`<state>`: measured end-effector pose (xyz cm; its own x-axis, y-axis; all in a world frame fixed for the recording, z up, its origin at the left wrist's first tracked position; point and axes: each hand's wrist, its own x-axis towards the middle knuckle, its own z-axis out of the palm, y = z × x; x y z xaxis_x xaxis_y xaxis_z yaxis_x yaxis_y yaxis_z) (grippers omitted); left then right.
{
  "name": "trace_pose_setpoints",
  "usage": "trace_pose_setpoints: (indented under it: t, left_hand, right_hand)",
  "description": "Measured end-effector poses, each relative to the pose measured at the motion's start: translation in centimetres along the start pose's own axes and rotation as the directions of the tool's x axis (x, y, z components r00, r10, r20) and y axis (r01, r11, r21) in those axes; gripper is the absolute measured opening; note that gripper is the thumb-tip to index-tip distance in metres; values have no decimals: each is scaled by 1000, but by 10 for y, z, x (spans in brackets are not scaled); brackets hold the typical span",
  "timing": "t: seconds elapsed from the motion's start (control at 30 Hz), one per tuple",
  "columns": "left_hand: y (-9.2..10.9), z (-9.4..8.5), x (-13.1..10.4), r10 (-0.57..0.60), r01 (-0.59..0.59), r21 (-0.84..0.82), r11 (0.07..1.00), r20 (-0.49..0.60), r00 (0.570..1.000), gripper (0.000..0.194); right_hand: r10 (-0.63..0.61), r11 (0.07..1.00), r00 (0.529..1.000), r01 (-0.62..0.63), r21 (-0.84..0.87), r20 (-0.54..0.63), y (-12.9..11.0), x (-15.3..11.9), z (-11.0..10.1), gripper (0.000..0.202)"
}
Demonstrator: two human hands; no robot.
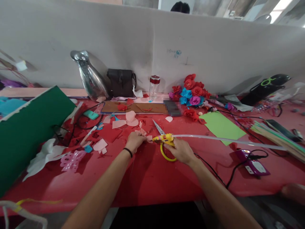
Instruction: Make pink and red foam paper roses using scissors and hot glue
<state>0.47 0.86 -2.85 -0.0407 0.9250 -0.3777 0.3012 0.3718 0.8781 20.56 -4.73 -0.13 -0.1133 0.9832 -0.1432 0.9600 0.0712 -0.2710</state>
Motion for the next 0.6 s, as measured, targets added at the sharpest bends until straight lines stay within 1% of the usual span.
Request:
trace_pose_setpoints:
  t: [0.07,0.17,0.27,0.33,0.43,0.5,0.57,0.6]
  left_hand:
    - [1,0,-1,-9,9,-19,1000,-8,1000,19]
    - [0,0,-2,-29,29,-44,999,0,1000,18]
    - [-1,0,-1,-45,45,-68,997,1,999,15]
    - [-2,0,0,-50,49,-90,995,-4,999,15]
    - [0,-2,-2,-48,48,-136,989,7,999,15]
    - [3,-5,-5,-43,47,-172,984,29,999,16]
    - [7,-9,-10,-30,40,-201,979,50,998,18]
    - [8,-11,-13,-23,38,-252,967,60,998,20]
  right_hand:
    - [7,1000,1000,-7,-1,-12,2,0,-3,33]
    - [23,999,998,-21,41,-53,2,0,-5,32]
    - [12,996,997,-5,93,-72,0,2,-1,32]
    - [27,991,996,-15,133,-87,1,5,3,32]
    - [97,962,985,-57,267,-140,10,15,4,34]
    - [165,938,976,-111,327,-142,19,25,0,33]
    - [239,933,962,-191,305,-130,29,37,-6,33]
    - [269,934,954,-225,278,-132,33,41,-9,32]
